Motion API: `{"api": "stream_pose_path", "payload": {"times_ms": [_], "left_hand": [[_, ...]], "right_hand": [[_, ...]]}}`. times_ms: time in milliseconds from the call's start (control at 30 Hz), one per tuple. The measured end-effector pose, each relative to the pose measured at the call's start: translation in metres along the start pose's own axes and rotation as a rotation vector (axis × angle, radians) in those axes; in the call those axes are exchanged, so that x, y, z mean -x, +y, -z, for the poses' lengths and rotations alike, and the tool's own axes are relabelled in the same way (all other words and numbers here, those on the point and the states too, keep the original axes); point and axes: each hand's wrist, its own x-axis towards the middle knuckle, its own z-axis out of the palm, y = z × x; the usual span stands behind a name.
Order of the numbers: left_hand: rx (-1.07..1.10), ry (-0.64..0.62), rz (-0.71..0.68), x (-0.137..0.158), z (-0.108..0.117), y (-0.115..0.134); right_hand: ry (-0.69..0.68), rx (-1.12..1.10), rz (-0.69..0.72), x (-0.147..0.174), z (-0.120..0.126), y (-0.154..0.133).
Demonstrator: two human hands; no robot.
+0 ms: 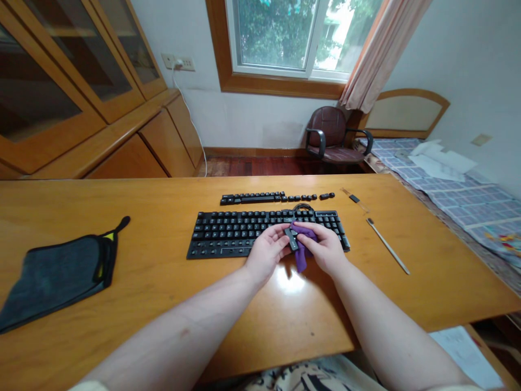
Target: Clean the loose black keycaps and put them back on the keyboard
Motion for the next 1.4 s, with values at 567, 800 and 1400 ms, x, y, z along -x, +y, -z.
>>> {"api": "stream_pose_path", "payload": {"times_ms": [567, 800, 1400], "left_hand": [[0.144, 0.071, 0.044, -0.006, 0.007, 0.000], [0.156, -0.031, 0.093, -0.001, 0.005, -0.003], [0.203, 0.041, 0.144, 0.000, 0.003, 0.010]], "right_hand": [[-0.338, 0.096, 0.278, 0.006, 0.006, -0.007], [-0.037, 0.049, 0.100, 0.005, 0.003, -0.001], [0.085, 0.156, 0.167, 0.003, 0.010, -0.006]]}}
